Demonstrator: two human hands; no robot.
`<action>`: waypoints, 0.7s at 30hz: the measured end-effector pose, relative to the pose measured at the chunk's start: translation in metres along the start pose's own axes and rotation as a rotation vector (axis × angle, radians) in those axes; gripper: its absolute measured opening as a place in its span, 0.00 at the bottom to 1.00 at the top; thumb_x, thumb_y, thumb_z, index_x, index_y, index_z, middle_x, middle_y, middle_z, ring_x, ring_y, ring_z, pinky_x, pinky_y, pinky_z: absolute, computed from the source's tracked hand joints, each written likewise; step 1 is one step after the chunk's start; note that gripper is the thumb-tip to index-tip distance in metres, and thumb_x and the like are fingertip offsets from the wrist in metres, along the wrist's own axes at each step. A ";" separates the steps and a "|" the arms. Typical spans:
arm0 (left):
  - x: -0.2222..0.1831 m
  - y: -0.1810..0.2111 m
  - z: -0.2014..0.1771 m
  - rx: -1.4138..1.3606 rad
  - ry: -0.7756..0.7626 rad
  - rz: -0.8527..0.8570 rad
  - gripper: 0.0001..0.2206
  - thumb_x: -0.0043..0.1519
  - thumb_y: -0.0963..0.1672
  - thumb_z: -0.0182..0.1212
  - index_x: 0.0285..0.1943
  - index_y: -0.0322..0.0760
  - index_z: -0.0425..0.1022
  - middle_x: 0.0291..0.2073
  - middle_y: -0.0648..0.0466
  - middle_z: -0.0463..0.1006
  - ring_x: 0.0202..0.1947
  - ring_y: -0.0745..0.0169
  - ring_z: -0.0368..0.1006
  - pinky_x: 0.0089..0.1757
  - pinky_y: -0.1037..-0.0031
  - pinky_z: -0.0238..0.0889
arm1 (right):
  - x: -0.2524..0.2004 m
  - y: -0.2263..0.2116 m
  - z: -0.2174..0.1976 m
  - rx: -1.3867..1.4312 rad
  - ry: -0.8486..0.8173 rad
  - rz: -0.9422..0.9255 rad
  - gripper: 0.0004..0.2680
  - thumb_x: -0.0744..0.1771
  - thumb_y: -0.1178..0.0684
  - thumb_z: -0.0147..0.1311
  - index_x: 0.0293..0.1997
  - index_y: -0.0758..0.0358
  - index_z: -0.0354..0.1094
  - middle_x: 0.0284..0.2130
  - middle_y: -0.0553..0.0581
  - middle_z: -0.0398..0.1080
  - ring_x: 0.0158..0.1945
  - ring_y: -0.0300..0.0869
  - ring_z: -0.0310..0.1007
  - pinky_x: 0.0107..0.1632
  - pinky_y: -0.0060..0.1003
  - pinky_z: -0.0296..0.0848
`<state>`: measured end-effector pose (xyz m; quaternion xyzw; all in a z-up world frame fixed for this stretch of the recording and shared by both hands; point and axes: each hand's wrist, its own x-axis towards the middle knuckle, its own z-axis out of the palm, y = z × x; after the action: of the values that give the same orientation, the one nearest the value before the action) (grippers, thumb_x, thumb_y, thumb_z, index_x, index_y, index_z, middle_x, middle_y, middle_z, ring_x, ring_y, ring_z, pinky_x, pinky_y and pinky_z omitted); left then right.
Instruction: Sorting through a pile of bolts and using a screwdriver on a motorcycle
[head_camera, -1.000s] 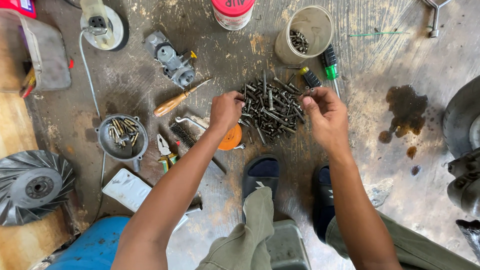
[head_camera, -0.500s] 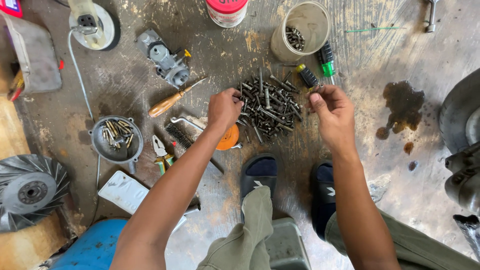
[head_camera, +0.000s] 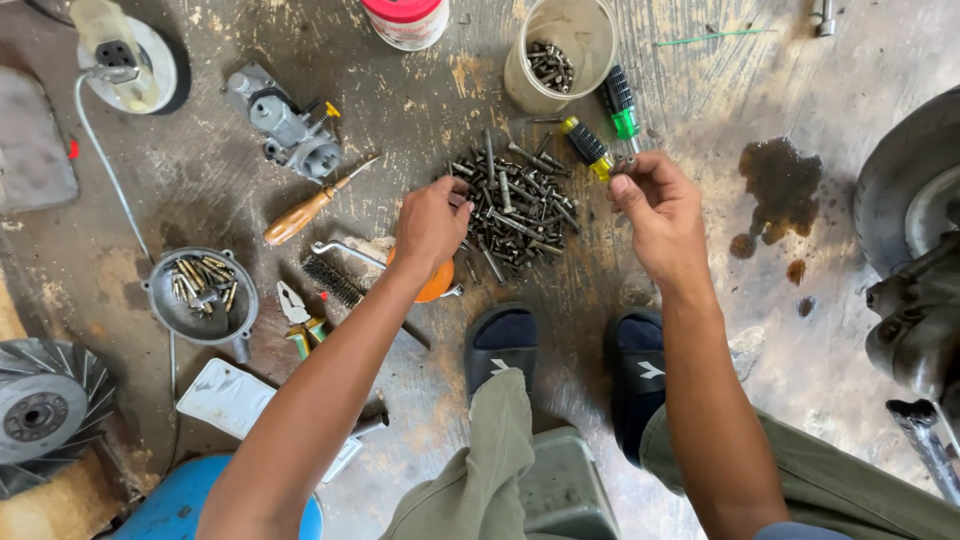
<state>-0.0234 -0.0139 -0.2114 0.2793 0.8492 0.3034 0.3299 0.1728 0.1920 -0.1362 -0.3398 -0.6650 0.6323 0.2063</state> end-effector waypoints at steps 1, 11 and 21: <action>-0.001 0.002 -0.001 0.002 -0.003 0.003 0.12 0.60 0.44 0.65 0.51 0.42 0.81 0.37 0.47 0.85 0.43 0.40 0.80 0.45 0.54 0.74 | 0.001 -0.002 0.001 0.001 0.004 0.001 0.03 0.72 0.60 0.57 0.49 0.66 0.68 0.39 0.56 0.70 0.41 0.39 0.73 0.44 0.30 0.76; -0.018 0.103 -0.024 -0.444 -0.040 0.436 0.13 0.65 0.49 0.66 0.57 0.49 0.81 0.42 0.51 0.81 0.42 0.58 0.77 0.40 0.71 0.71 | 0.002 -0.026 0.028 -0.036 -0.245 -0.076 0.02 0.69 0.64 0.57 0.45 0.70 0.70 0.38 0.59 0.69 0.41 0.41 0.71 0.41 0.36 0.74; -0.022 0.102 -0.024 -0.545 0.174 0.382 0.07 0.65 0.46 0.68 0.49 0.46 0.84 0.37 0.53 0.80 0.37 0.62 0.78 0.38 0.74 0.70 | 0.011 -0.041 0.041 -0.128 -0.354 -0.119 0.02 0.68 0.64 0.60 0.42 0.71 0.73 0.32 0.62 0.71 0.36 0.44 0.71 0.41 0.38 0.71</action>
<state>0.0006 0.0306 -0.1172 0.3080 0.6941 0.5983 0.2558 0.1285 0.1728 -0.1025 -0.1960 -0.7486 0.6253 0.1011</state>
